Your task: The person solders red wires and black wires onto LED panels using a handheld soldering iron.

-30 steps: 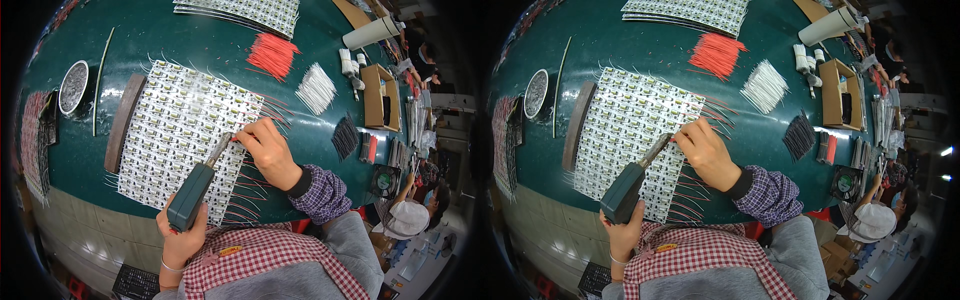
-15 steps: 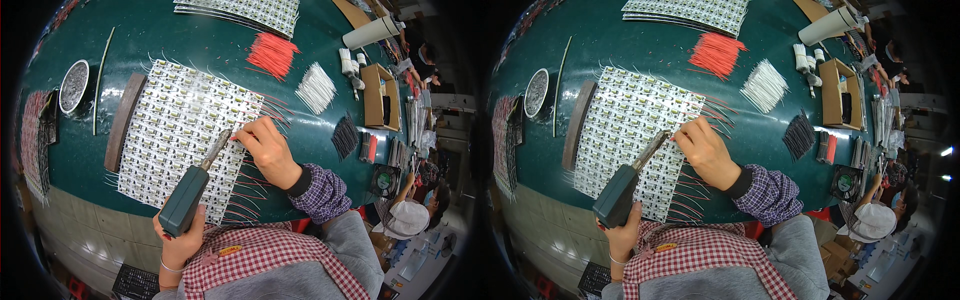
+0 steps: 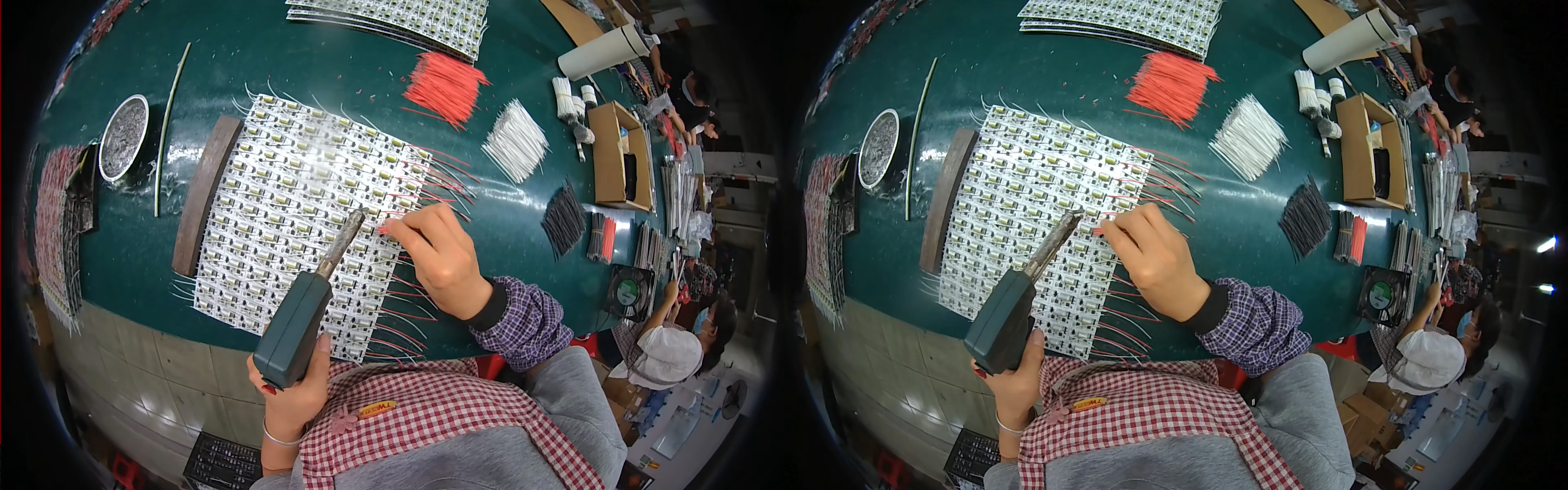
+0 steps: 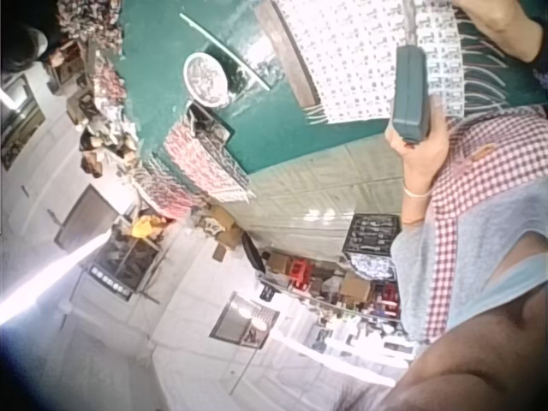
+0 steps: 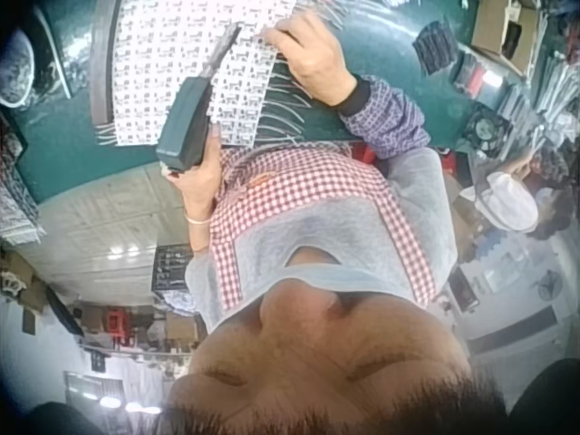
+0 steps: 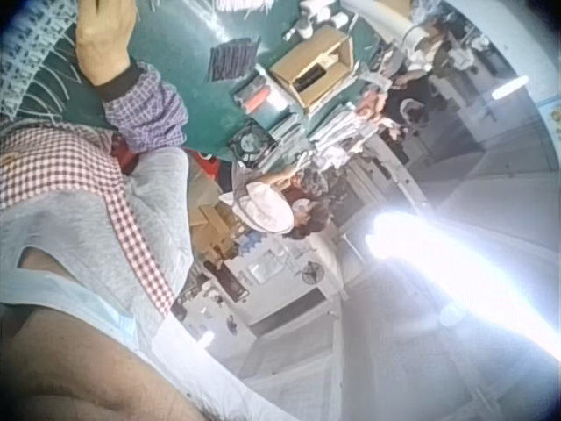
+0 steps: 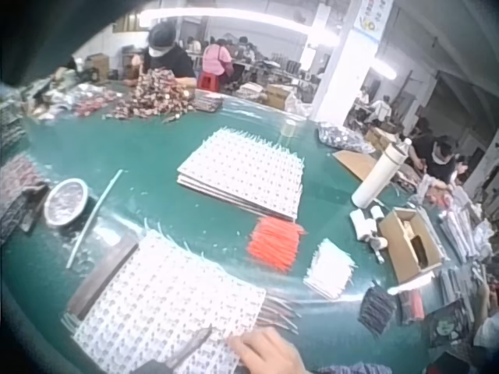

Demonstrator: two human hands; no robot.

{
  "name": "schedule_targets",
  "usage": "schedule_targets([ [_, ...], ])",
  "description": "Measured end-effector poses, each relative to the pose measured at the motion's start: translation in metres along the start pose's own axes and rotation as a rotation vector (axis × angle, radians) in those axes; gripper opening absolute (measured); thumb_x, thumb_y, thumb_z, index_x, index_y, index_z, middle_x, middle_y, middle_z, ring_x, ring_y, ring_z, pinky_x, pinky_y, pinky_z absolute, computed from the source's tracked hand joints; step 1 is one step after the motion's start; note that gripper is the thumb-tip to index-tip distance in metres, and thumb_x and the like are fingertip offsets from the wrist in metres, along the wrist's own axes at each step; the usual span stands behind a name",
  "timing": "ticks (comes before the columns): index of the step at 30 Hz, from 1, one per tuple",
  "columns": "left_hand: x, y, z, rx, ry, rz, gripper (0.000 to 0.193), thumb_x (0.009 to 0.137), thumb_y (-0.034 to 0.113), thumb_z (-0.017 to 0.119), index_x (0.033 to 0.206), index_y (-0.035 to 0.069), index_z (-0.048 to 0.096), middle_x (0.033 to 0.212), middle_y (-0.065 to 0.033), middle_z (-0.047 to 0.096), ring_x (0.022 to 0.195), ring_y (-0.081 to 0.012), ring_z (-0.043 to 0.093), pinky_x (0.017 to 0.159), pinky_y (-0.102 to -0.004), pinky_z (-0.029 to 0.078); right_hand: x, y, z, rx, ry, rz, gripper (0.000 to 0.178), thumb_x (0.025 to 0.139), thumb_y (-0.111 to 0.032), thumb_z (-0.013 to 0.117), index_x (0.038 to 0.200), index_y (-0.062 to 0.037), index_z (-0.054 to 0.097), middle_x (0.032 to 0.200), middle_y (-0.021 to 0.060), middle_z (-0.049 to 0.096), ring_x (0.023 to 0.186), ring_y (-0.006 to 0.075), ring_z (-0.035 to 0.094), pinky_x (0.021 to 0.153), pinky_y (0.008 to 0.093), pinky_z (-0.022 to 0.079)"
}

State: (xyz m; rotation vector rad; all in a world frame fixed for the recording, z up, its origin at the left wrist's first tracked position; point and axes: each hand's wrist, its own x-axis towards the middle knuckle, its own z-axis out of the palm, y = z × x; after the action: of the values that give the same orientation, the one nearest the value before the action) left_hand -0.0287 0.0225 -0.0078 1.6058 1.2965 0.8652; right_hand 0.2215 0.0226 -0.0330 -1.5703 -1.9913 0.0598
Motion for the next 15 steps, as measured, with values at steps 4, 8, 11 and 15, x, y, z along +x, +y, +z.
schedule_targets([
  [4, -0.005, -0.002, -0.003, -0.029, -0.022, -0.086, 0.015, 0.078, 0.007, 0.077, 0.088, -0.001, 0.069, 0.078, -0.0076, 0.066, 0.059, -0.0175, 0.059, 0.056, -0.0284, 0.045, -0.006, -0.002, 0.006, 0.029, 0.012, 0.013, 0.035, 0.069, 0.002, 0.063, 0.104, 0.0063, 0.063, 0.094, 0.0118, 0.059, 0.083, 0.0261, 0.056, 0.071, 0.0332, 0.05],
  [8, -0.015, -0.018, -0.005, 0.049, -0.026, 0.029, 0.023, 0.077, 0.007, 0.079, 0.094, -0.003, 0.068, 0.083, -0.0101, 0.066, 0.063, -0.0198, 0.06, 0.059, -0.0304, 0.047, -0.007, -0.003, 0.006, 0.042, 0.002, 0.025, 0.035, 0.069, 0.002, 0.064, 0.104, 0.006, 0.063, 0.095, 0.0118, 0.059, 0.083, 0.0257, 0.056, 0.071, 0.0327, 0.05],
  [11, -0.019, -0.024, -0.005, 0.087, -0.025, 0.077, 0.027, 0.076, 0.005, 0.079, 0.097, -0.004, 0.066, 0.088, -0.0124, 0.066, 0.066, -0.0212, 0.061, 0.061, -0.0314, 0.048, -0.009, -0.004, 0.007, 0.046, -0.009, 0.036, 0.035, 0.069, 0.003, 0.064, 0.104, 0.0058, 0.063, 0.095, 0.0116, 0.059, 0.083, 0.0255, 0.055, 0.072, 0.0324, 0.049],
  [15, -0.013, -0.017, -0.003, -0.044, -0.049, 0.049, 0.021, 0.076, 0.0, 0.077, 0.093, -0.005, 0.065, 0.085, -0.0118, 0.065, 0.065, -0.0198, 0.062, 0.059, -0.0299, 0.048, -0.009, -0.004, 0.007, 0.056, -0.019, 0.045, 0.034, 0.069, 0.003, 0.063, 0.103, 0.0053, 0.063, 0.096, 0.0115, 0.058, 0.085, 0.0254, 0.055, 0.073, 0.0322, 0.049],
])
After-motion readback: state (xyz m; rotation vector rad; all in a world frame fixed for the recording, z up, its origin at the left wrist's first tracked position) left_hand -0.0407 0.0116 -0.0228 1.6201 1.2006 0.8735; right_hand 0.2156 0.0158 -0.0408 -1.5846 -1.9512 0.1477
